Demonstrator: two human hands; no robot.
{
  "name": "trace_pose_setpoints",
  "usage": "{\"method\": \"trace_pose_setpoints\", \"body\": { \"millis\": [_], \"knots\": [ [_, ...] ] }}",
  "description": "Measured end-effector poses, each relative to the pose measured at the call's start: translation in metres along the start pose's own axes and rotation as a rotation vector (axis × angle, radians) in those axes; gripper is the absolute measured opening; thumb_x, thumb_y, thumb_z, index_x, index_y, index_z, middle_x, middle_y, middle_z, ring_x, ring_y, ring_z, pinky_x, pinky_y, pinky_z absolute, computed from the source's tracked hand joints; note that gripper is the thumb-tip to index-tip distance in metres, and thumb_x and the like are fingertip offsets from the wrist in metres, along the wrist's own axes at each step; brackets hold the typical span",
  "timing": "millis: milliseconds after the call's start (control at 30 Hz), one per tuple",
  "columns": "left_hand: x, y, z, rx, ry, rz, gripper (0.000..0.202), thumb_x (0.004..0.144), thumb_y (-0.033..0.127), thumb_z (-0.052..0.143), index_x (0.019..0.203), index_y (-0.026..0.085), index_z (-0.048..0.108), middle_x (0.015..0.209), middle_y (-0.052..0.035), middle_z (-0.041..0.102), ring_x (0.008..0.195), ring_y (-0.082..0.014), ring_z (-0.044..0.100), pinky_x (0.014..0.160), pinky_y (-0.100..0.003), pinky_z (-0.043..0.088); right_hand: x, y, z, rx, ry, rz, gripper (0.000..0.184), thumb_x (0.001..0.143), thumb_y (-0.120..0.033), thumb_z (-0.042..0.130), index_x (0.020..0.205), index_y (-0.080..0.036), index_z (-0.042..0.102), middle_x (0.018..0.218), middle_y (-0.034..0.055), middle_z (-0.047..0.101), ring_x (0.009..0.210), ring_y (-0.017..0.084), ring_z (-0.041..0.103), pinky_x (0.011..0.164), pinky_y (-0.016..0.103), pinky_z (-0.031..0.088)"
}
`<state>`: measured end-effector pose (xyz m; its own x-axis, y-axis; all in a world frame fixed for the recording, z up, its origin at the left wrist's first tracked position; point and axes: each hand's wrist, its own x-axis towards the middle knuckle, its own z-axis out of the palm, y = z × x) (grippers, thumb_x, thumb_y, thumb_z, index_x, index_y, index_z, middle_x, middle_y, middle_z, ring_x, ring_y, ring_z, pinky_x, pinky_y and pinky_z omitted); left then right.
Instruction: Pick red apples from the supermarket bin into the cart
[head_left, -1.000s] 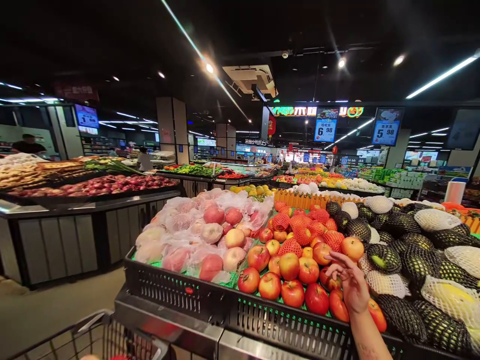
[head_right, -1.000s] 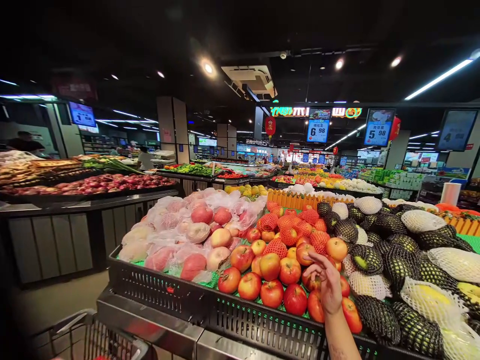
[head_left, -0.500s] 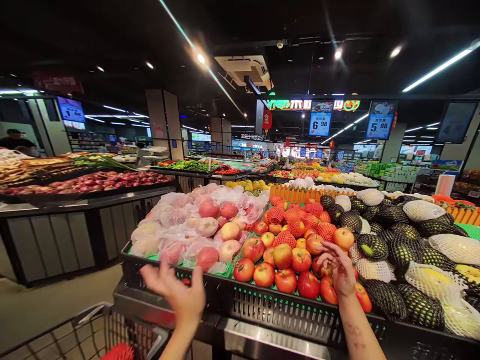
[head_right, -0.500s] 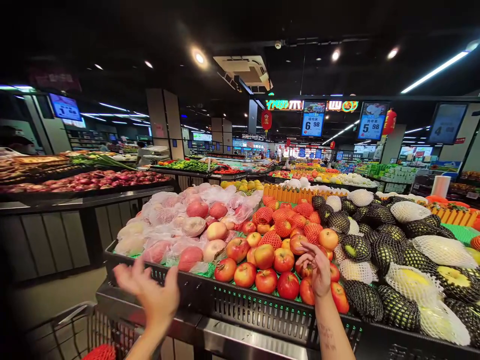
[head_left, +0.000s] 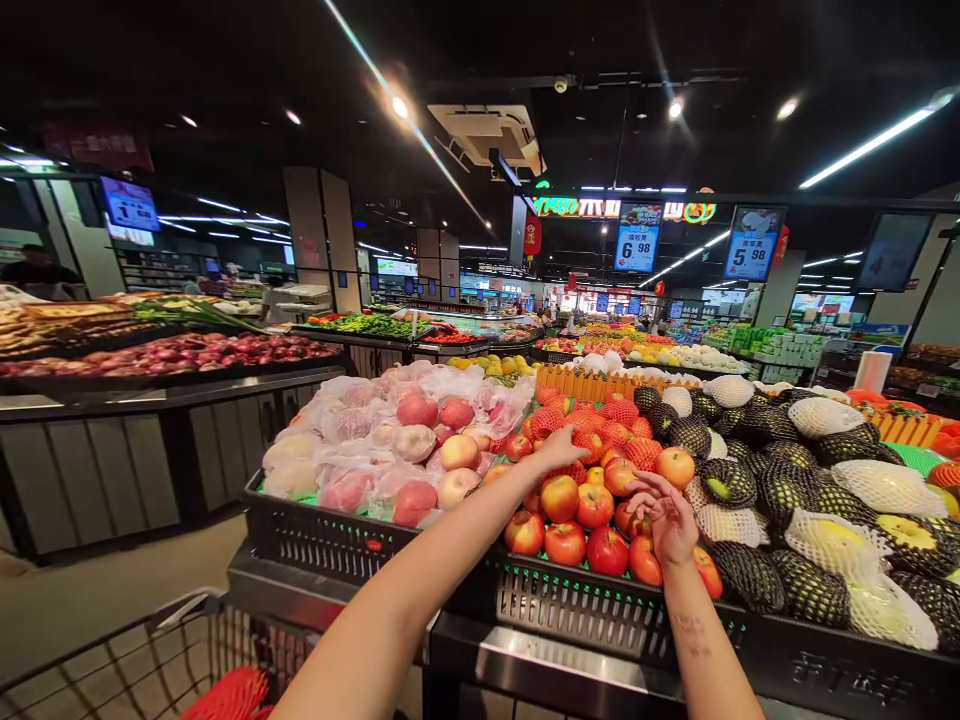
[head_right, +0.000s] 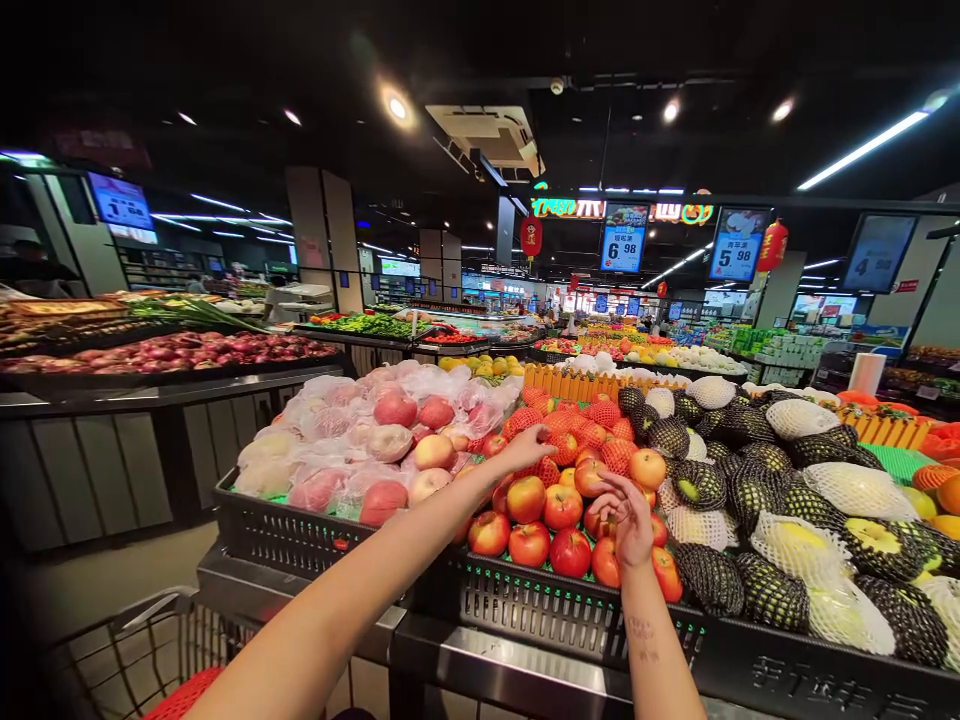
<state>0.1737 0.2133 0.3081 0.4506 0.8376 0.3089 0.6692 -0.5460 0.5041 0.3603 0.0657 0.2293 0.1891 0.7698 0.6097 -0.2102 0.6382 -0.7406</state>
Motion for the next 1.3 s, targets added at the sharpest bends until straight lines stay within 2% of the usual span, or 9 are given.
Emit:
{"method": "trace_pose_setpoints", "body": {
  "millis": [100, 200, 367, 500, 700, 900, 1067, 1200, 1300],
  "knots": [
    [0.019, 0.006, 0.016, 0.095, -0.071, -0.008, 0.072, 0.083, 0.035, 0.080, 0.143, 0.013, 0.046, 0.145, -0.0173, 0.055, 0.127, -0.0293, 0.060, 0.105, -0.034, 0.051, 0.000, 0.000, 0.000, 0.010, -0.002, 0.016, 0.069, 0.088, -0.069, 0.058, 0.115, -0.006, 0.061, 0.104, 0.0191, 0.062, 0.069, 0.016, 0.061, 0.056, 0.019, 0.044],
    [0.027, 0.010, 0.027, 0.209, -0.115, -0.003, 0.093, 0.075, 0.031, 0.088, 0.152, 0.018, 0.037, 0.150, -0.0221, 0.048, 0.121, -0.0363, 0.063, 0.100, -0.043, 0.055, -0.001, 0.000, -0.001, 0.016, 0.007, 0.029, 0.070, 0.088, -0.070, 0.056, 0.117, -0.006, 0.060, 0.103, 0.0187, 0.062, 0.069, 0.016, 0.061, 0.055, 0.019, 0.044],
    [0.032, 0.012, 0.029, 0.359, -0.127, 0.075, 0.095, 0.077, 0.039, 0.088, 0.154, 0.018, 0.036, 0.140, -0.0219, 0.055, 0.119, -0.0376, 0.063, 0.099, -0.052, 0.055, -0.001, 0.000, -0.002, 0.018, 0.006, 0.032, 0.069, 0.088, -0.069, 0.056, 0.118, -0.006, 0.059, 0.101, 0.0173, 0.061, 0.068, 0.016, 0.061, 0.056, 0.019, 0.044],
    [0.031, 0.008, 0.024, 0.405, -0.107, 0.147, 0.095, 0.078, 0.044, 0.087, 0.155, 0.018, 0.036, 0.134, -0.0209, 0.059, 0.118, -0.0391, 0.063, 0.099, -0.051, 0.054, -0.001, 0.001, -0.002, 0.018, -0.001, 0.027, 0.069, 0.088, -0.069, 0.056, 0.115, -0.006, 0.061, 0.100, 0.0172, 0.062, 0.067, 0.016, 0.061, 0.055, 0.020, 0.043],
    [0.028, 0.000, 0.027, 0.400, -0.039, 0.224, 0.094, 0.077, 0.038, 0.086, 0.154, 0.016, 0.038, 0.132, -0.0231, 0.059, 0.115, -0.0429, 0.064, 0.095, -0.051, 0.055, 0.001, 0.003, -0.002, 0.006, -0.030, 0.035, 0.068, 0.088, -0.069, 0.058, 0.112, -0.006, 0.063, 0.099, 0.0169, 0.062, 0.068, 0.017, 0.062, 0.056, 0.019, 0.044],
    [0.035, -0.011, 0.017, 0.276, 0.012, 0.305, 0.095, 0.065, 0.033, 0.092, 0.146, 0.018, 0.046, 0.129, -0.0203, 0.062, 0.114, -0.0443, 0.064, 0.097, -0.055, 0.053, 0.001, 0.002, -0.001, 0.007, -0.028, 0.047, 0.068, 0.087, -0.070, 0.059, 0.111, -0.007, 0.063, 0.098, 0.0172, 0.062, 0.066, 0.017, 0.062, 0.056, 0.019, 0.044],
    [0.032, -0.016, -0.001, 0.011, 0.251, 0.310, 0.083, 0.070, 0.029, 0.087, 0.139, 0.023, 0.041, 0.138, -0.0120, 0.056, 0.125, -0.0326, 0.058, 0.106, -0.045, 0.050, 0.000, 0.001, 0.000, -0.002, -0.030, 0.056, 0.068, 0.086, -0.069, 0.061, 0.112, -0.006, 0.060, 0.097, 0.0173, 0.062, 0.066, 0.016, 0.061, 0.055, 0.019, 0.044],
    [0.012, 0.000, -0.013, -0.172, 0.420, 0.361, 0.080, 0.074, 0.023, 0.084, 0.139, 0.021, 0.037, 0.139, -0.0122, 0.048, 0.130, -0.0265, 0.052, 0.114, -0.041, 0.045, 0.001, 0.000, 0.001, -0.044, -0.054, 0.083, 0.073, 0.085, -0.070, 0.064, 0.122, -0.007, 0.052, 0.098, 0.0159, 0.061, 0.067, 0.016, 0.061, 0.055, 0.018, 0.043],
    [-0.016, 0.023, -0.014, -0.253, 0.390, 0.462, 0.087, 0.069, 0.013, 0.083, 0.145, 0.025, 0.043, 0.136, -0.0097, 0.046, 0.125, -0.0246, 0.055, 0.113, -0.039, 0.046, 0.001, 0.002, 0.000, -0.047, -0.102, 0.142, 0.085, 0.083, -0.072, 0.066, 0.136, -0.011, 0.040, 0.105, 0.0164, 0.060, 0.069, 0.016, 0.062, 0.053, 0.018, 0.044]
  ]
}}
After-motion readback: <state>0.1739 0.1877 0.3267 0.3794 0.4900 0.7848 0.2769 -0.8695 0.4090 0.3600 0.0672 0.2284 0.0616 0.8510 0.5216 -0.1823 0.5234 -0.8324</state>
